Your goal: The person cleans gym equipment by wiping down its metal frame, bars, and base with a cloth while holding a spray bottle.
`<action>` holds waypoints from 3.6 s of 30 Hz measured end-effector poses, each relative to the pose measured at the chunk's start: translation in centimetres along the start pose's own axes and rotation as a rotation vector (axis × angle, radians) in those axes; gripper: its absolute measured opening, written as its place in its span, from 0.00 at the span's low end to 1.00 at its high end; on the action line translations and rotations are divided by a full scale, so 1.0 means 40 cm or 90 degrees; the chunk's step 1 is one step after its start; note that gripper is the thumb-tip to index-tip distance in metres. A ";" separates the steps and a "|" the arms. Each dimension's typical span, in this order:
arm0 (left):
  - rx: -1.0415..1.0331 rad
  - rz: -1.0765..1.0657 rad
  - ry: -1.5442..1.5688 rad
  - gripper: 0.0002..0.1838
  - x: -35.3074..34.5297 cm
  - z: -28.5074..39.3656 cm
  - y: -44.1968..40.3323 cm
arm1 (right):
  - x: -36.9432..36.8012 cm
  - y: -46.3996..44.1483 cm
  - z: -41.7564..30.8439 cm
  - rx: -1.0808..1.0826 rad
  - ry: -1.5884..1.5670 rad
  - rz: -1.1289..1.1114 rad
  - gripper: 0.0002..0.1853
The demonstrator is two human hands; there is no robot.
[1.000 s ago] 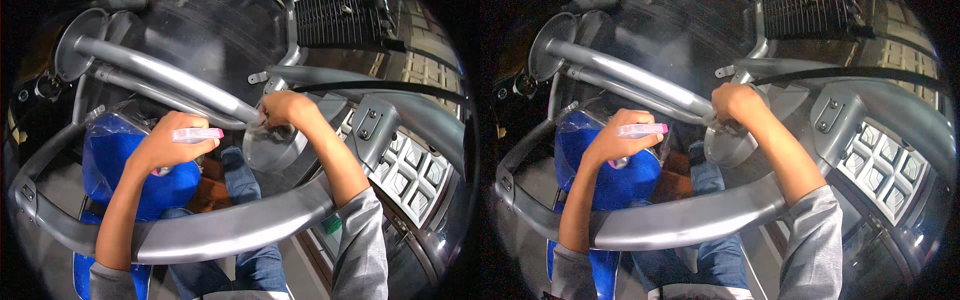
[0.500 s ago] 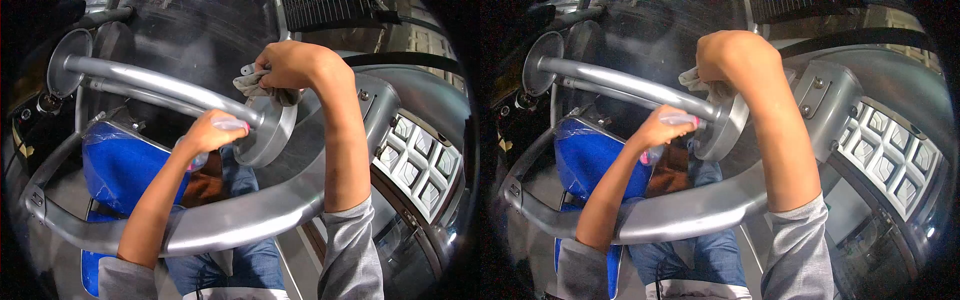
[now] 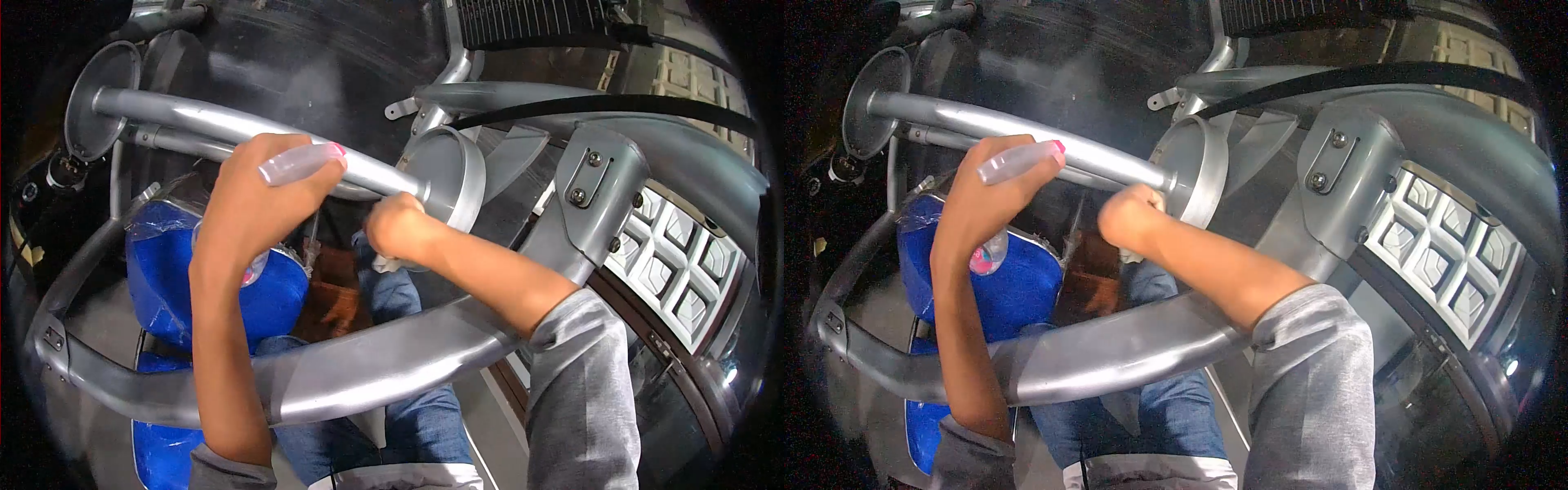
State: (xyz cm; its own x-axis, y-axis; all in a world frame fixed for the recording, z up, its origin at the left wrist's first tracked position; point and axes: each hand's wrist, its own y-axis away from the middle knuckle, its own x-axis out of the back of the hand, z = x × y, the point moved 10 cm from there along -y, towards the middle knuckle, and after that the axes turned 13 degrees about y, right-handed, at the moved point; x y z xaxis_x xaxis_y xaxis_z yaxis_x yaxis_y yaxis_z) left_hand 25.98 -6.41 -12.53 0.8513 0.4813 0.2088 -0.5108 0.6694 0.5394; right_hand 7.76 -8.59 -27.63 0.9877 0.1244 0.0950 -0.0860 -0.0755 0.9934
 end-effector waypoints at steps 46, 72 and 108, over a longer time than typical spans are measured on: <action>-0.135 0.040 -0.073 0.14 -0.004 0.068 0.054 | 0.103 0.040 0.288 -0.171 0.200 0.035 0.10; -0.137 0.059 -0.044 0.15 0.015 0.057 0.053 | -0.092 -0.419 -0.073 -0.136 0.031 0.142 0.09; -0.040 -0.071 -0.113 0.16 -0.036 0.055 0.034 | -0.032 0.238 -0.114 0.305 0.293 0.455 0.08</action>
State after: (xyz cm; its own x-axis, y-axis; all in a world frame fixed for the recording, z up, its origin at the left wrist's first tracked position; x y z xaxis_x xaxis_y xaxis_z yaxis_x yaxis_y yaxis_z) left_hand 24.33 -7.45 -10.30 0.9078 0.2986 0.2944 -0.4141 0.7493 0.5169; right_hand 5.08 -4.95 -17.99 0.5670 0.2599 0.7817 -0.4815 -0.6654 0.5705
